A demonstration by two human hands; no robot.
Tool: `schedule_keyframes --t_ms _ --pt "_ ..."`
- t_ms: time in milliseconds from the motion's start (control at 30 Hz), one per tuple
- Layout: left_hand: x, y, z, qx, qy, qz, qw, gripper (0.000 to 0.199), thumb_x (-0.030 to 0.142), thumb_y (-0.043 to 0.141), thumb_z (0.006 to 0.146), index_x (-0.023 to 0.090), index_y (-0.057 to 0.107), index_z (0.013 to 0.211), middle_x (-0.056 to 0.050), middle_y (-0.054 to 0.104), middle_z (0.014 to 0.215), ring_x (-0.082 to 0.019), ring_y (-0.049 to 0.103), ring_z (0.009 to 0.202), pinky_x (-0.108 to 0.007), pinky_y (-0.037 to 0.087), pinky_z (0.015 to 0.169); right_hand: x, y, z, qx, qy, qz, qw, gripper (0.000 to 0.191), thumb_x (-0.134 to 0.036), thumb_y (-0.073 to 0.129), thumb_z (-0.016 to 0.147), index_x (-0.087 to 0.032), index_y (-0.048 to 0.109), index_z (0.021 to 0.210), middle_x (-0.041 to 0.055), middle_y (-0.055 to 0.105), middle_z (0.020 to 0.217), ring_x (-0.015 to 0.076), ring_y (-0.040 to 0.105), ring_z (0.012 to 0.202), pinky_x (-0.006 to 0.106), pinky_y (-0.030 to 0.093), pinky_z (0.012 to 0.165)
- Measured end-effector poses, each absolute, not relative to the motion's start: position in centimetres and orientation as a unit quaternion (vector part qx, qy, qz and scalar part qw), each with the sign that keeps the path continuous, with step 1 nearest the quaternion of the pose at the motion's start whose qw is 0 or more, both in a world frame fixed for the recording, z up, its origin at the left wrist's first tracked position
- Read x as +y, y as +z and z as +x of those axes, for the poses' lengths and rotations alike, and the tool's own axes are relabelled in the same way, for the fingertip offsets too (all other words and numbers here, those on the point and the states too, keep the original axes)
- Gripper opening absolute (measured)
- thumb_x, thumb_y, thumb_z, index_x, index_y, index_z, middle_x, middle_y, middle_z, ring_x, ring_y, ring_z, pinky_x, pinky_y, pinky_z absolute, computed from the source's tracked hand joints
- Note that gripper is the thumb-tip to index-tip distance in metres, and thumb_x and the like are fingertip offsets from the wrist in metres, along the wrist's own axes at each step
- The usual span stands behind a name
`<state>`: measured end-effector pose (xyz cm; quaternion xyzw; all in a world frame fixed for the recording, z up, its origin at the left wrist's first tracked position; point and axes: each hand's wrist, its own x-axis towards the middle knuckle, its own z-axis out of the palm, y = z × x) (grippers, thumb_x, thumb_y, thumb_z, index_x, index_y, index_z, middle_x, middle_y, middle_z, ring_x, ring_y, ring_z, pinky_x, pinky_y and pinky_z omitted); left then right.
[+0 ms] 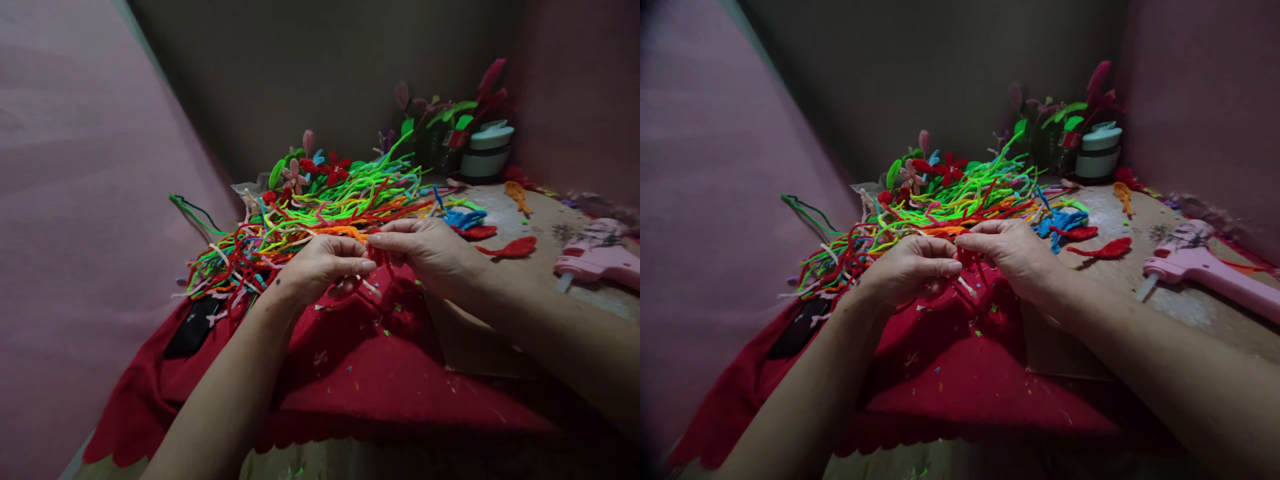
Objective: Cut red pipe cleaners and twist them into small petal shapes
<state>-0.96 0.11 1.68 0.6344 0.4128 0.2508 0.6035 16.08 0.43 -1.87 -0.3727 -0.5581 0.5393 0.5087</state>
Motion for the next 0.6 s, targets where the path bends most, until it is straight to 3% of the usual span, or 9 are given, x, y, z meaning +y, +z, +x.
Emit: schedule_keyframes --t_ms 333,433,600 --pt "-0.3 0.3 0.8 0.405 0.355 0.641 0.546 0.015 0.02 0.063 0.073 0.015 0.049 0.072 0.004 0.056 0.049 -0.007 0.048 0.036 -0.019 0.041 0.036 0.9 -2.4 15.5 -0.397 0.613 -0.33 0.598 0.014 -0.021 0.071 0.061 -0.018 0.06 0.055 -0.0008 0.055 0.06 0.0102 0.045 0.056 0.027 0.034 0.054" --pt "-0.6 0.5 1.1 0.404 0.344 0.635 0.562 0.018 0.021 0.067 0.07 0.014 0.051 0.077 0.005 0.055 0.051 -0.007 0.05 0.038 -0.018 0.04 0.036 1.0 -2.4 15.5 -0.395 0.635 -0.315 0.584 0.015 -0.021 0.07 0.062 -0.018 0.059 0.053 -0.0005 0.053 0.058 0.0102 0.043 0.054 0.027 0.034 0.054" --pt "-0.4 0.6 0.7 0.412 0.297 0.647 0.568 0.018 0.024 0.064 0.073 0.013 0.051 0.066 0.003 0.053 0.047 -0.006 0.046 0.035 -0.018 0.036 0.036 0.9 -2.5 15.6 -0.412 0.637 -0.329 0.563 0.014 -0.025 0.071 0.063 -0.019 0.06 0.057 -0.0008 0.054 0.06 0.0098 0.043 0.053 0.026 0.034 0.052"
